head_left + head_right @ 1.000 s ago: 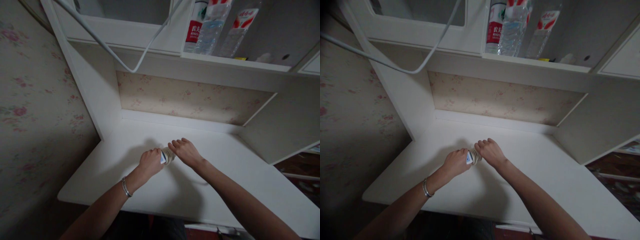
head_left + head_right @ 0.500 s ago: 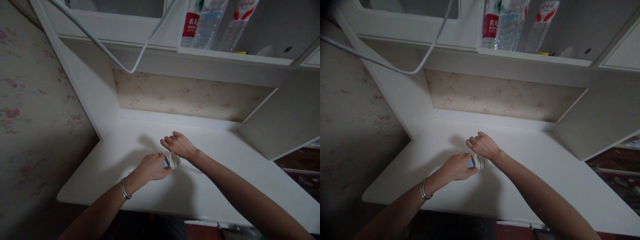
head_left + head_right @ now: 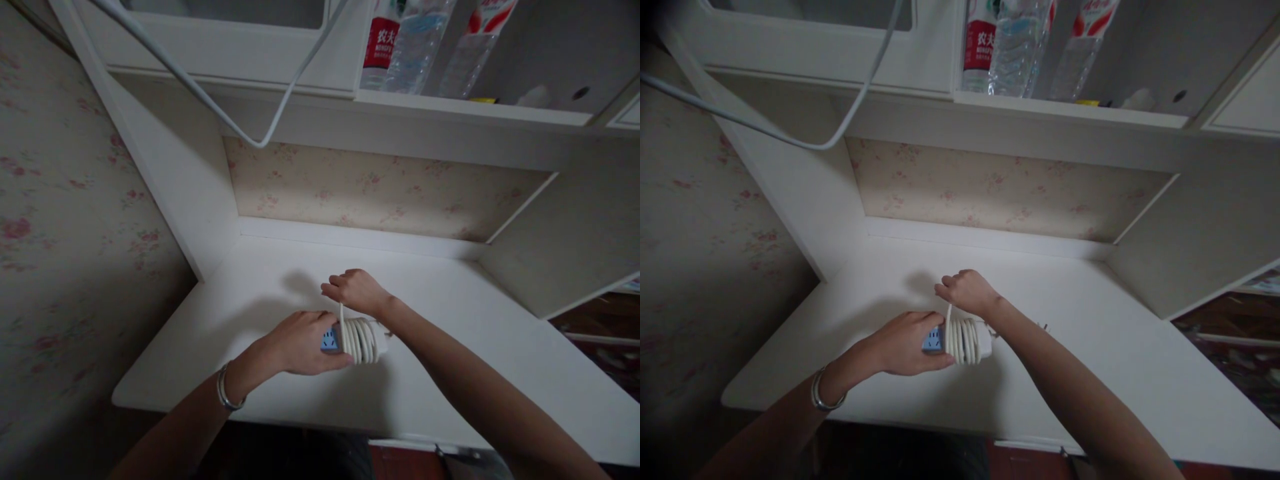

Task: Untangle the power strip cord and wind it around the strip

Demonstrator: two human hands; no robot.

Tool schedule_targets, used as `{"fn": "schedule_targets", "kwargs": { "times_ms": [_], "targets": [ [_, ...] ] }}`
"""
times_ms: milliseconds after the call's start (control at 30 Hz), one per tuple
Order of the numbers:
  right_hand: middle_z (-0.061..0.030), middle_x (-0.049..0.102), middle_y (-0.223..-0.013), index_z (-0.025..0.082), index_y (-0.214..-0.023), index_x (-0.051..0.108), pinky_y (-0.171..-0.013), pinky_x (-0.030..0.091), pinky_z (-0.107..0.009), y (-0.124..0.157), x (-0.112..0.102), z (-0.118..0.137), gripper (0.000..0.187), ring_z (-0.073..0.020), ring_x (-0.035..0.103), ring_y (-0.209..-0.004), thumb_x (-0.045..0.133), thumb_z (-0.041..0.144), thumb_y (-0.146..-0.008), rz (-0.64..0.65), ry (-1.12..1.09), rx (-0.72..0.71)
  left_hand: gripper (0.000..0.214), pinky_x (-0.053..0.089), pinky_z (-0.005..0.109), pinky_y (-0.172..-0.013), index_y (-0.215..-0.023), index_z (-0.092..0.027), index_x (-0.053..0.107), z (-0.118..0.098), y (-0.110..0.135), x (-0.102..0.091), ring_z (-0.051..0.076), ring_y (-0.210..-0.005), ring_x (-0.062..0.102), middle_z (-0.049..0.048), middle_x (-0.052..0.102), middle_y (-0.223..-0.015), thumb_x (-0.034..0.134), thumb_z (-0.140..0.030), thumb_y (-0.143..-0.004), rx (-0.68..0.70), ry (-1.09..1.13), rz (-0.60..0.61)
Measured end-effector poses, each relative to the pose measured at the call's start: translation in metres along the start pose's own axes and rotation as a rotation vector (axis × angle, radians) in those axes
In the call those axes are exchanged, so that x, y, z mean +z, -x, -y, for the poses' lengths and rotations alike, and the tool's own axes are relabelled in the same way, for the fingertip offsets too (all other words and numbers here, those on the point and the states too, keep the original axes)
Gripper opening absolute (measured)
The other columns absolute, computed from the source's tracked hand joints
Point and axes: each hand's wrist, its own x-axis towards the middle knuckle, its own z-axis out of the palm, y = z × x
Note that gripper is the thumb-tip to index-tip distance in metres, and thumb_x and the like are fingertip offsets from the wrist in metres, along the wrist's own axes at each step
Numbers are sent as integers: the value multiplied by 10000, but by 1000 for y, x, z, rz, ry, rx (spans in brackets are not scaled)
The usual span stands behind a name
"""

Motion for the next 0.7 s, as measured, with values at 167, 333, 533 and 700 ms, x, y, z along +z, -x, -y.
{"fn": "schedule_targets", "kwargs": {
  "times_ms": [167, 333, 533, 700],
  "targets": [
    [-54, 678, -909, 209, -1084, 606, -644, 346, -263, 6, -12, -2, 346, -159, 621, -771, 405, 460, -957, -8, -202, 75, 444, 436, 289, -737, -1000, -210, 578, 7, 11, -25, 207, -826, 625, 28, 666, -918, 628, -563, -735, 109, 152, -9],
    [-65, 692, -900, 193, -1079, 611, -635, 375, -266, 16, -15, 0, 294, -180, 624, -756, 471, 403, -928, 93, -318, 147, 406, 412, 239, -645, -978, -168, 575, 17, 14, -43, 137, -718, 559, 7, 620, -840, 630, -504, -757, 128, 380, -68],
    [-105, 689, -839, 164, -903, 647, -659, 404, -283, 36, 25, 6, 298, -203, 620, -736, 453, 390, -916, 157, -378, 354, 416, 408, 229, -616, -928, -161, 535, 43, 1, -35, 123, -717, 534, 6, 587, -827, 673, -497, -725, -36, 615, -382],
    [-15, 599, -670, 176, -809, 555, -573, 396, -241, 67, 62, 12, 448, -135, 558, -585, 300, 517, -951, 250, -886, 419, 543, 427, 231, -647, -1055, -194, 444, 69, -18, -23, 130, -722, 582, -2, 620, -824, 731, -455, -676, -199, 756, -698]
  ]
}}
